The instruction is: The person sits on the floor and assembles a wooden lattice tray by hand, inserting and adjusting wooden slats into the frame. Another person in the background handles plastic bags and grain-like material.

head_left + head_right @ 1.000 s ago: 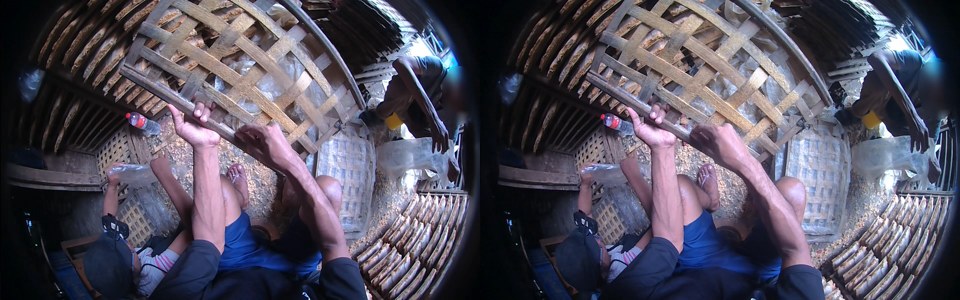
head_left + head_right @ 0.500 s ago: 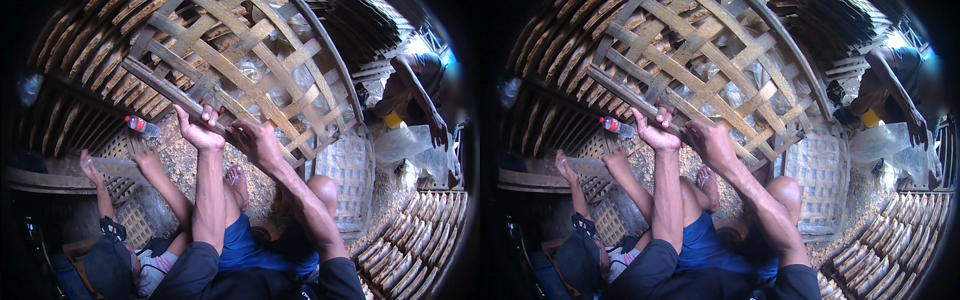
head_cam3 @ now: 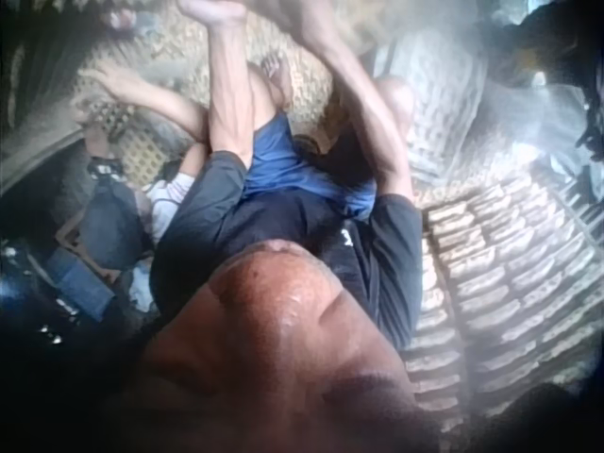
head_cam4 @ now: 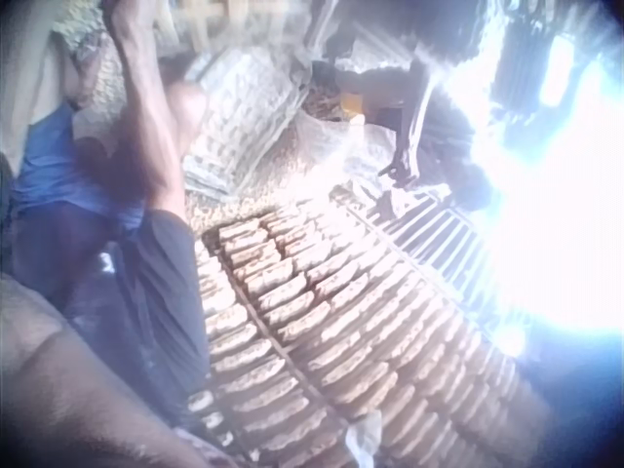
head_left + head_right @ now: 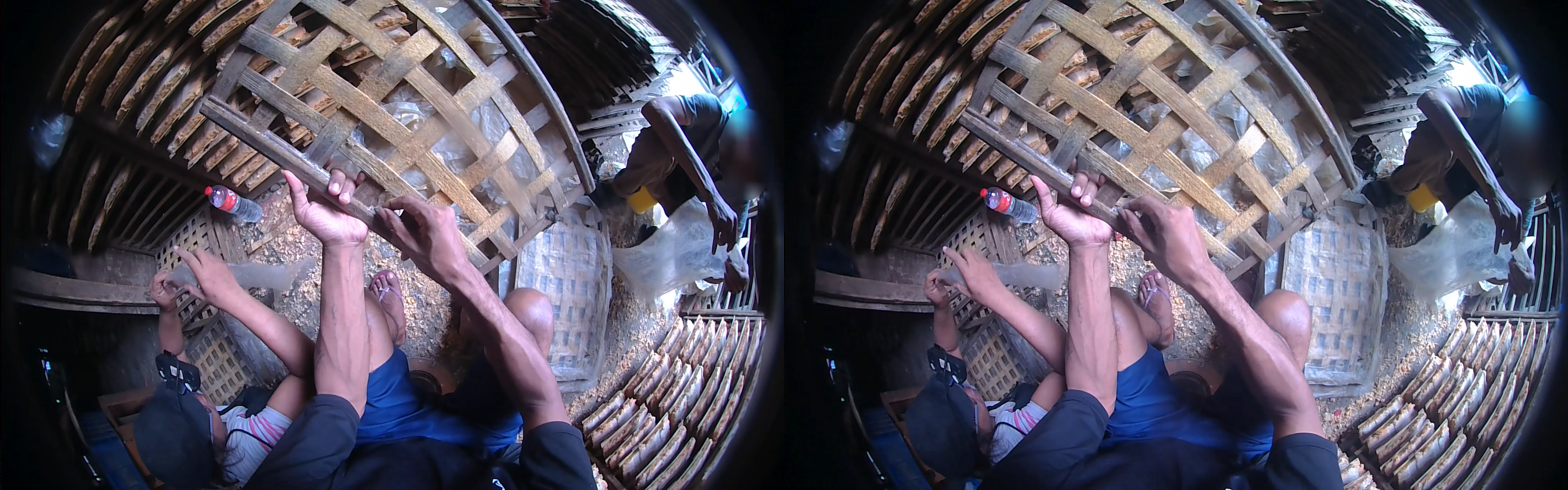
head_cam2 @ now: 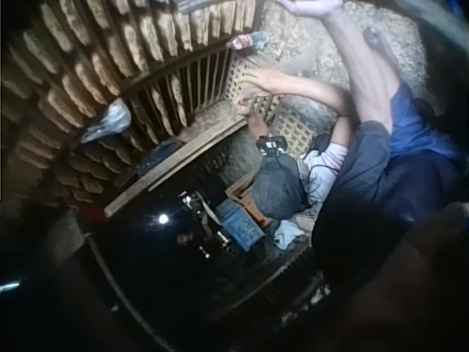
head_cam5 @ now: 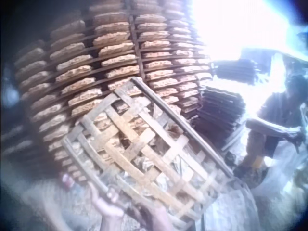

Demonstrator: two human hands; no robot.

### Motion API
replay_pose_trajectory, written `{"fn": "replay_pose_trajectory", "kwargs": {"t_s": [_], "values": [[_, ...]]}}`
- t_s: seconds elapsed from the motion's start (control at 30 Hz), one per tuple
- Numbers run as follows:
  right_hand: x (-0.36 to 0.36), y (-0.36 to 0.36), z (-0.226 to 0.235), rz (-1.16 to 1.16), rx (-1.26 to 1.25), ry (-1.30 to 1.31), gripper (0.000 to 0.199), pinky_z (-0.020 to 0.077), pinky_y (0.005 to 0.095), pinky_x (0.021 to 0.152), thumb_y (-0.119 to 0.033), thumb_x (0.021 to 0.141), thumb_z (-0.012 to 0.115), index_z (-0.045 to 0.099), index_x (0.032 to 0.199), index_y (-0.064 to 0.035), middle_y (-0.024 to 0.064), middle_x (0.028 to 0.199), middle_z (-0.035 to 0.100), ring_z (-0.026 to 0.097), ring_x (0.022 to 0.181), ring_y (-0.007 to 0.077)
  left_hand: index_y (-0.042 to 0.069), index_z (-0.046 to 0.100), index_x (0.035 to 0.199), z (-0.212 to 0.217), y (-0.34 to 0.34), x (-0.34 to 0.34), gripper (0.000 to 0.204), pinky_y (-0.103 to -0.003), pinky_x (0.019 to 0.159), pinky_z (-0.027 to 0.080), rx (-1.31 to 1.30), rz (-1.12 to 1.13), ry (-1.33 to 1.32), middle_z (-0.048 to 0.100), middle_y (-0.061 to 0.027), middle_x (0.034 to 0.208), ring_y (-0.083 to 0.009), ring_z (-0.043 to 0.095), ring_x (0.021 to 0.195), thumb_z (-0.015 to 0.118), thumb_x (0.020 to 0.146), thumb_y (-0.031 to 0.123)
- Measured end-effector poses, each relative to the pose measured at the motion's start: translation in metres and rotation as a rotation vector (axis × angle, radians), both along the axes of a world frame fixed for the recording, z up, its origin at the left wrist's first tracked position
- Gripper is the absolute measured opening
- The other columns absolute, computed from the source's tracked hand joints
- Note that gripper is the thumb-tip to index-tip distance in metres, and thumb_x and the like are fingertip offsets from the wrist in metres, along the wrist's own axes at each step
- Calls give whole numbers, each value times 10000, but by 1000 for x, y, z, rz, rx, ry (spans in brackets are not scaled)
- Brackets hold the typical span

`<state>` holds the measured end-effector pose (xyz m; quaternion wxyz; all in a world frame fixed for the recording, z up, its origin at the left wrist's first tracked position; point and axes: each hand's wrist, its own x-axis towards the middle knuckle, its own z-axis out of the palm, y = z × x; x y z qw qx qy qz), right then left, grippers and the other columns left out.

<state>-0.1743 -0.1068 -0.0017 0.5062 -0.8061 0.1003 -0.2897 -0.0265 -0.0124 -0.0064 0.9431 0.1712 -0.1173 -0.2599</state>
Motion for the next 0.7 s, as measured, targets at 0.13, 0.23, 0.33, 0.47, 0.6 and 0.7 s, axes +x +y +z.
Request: {"fn": "replay_pose_trajectory", "kwargs": {"t_s": [0.13,0.23,0.33,0.47,0.6,0.7], "values": [[5,7,5,15,67,47,144,555,378,587,-139,974,670,705,1033,-13,176,736,710,724,623,246,-5,623,1146,-3,-1,0,726,-330,736,561,57,43,15,464,2,611,-124,461,491,437,1014,684],[9,6,-2,-5,-24,-27,134,526,318,532,-152,975,696,718,1019,-27,134,655,684,698,565,177,8,623,1151,-4,-1,1,715,-371,794,561,76,38,-1,464,3,606,-122,441,476,432,1016,684],[8,3,2,-5,-16,-4,124,508,285,505,-156,975,712,726,1009,-37,108,605,666,679,536,137,12,625,1152,-5,1,4,711,-384,816,557,76,36,-1,466,4,606,-122,436,470,427,1019,682],[5,-2,-3,-35,17,4,121,511,284,507,-147,974,710,728,1015,-35,105,608,668,681,539,139,9,626,1159,2,-2,-2,714,-374,811,556,34,19,3,465,3,605,-124,439,472,431,1018,681],[10,5,-2,-6,-3,-2,125,521,304,522,-144,974,699,730,1020,-32,123,638,680,683,551,153,12,630,1166,-4,0,1,709,-372,809,553,45,43,20,463,3,601,-129,443,477,435,1018,677],[11,8,-4,-19,16,-10,137,534,348,547,-155,964,697,727,1009,-29,153,674,692,691,571,196,17,632,1164,-3,0,1,704,-376,815,551,64,34,3,466,2,599,-135,450,480,435,1018,677]]}}
